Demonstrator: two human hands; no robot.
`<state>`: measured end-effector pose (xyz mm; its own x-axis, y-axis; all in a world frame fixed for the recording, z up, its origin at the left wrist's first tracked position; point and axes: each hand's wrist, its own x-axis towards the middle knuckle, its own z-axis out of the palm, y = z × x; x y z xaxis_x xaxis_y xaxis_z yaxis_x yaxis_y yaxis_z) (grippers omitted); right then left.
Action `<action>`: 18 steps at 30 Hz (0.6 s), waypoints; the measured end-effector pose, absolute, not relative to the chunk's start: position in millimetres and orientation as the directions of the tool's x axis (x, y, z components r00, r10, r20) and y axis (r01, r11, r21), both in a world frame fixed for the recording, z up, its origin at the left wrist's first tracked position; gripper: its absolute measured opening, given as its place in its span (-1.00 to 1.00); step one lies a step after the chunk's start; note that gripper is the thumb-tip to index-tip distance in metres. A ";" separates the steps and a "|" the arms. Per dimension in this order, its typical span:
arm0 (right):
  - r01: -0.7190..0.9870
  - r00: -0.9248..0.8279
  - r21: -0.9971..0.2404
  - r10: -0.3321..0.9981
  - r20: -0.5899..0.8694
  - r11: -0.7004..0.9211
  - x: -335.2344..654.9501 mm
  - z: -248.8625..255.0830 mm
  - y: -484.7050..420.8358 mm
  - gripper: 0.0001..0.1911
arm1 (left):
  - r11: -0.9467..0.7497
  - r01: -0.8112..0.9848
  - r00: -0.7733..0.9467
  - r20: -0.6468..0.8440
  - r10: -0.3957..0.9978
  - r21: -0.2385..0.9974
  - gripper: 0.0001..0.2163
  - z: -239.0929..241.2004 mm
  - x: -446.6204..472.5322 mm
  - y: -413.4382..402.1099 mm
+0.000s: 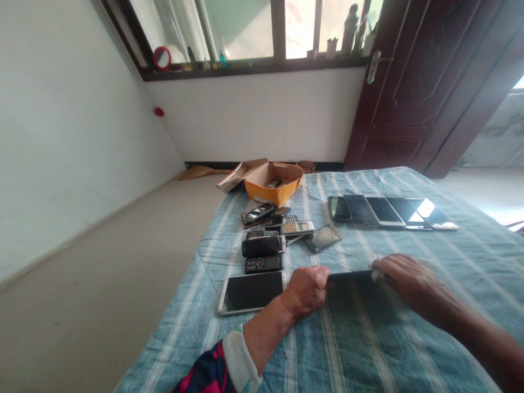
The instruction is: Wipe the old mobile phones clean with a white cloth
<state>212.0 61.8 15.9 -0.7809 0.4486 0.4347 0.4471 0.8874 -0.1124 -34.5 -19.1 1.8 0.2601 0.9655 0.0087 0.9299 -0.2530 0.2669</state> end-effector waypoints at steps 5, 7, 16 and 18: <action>0.535 -0.718 -0.170 0.552 0.424 0.827 238.3 12.0 66.1 -0.76 | -0.263 0.932 0.268 0.016 0.963 0.247 -0.88 1.6 -35.0 -19.5; 0.576 -0.646 -0.221 0.604 0.467 0.787 250.6 12.9 65.3 -0.73 | -0.261 0.933 0.266 0.017 0.964 0.248 -0.89 1.7 -34.8 -19.7; 0.188 0.069 -0.966 0.979 0.191 0.175 221.2 53.5 13.9 -0.64 | -0.222 0.933 0.238 -0.024 0.971 0.283 -0.86 5.3 -33.6 -19.1; 0.004 0.043 -0.992 0.991 0.127 0.127 194.8 54.9 11.2 -0.64 | -0.207 0.935 0.228 -0.041 0.973 0.289 -0.87 6.9 -33.3 -18.7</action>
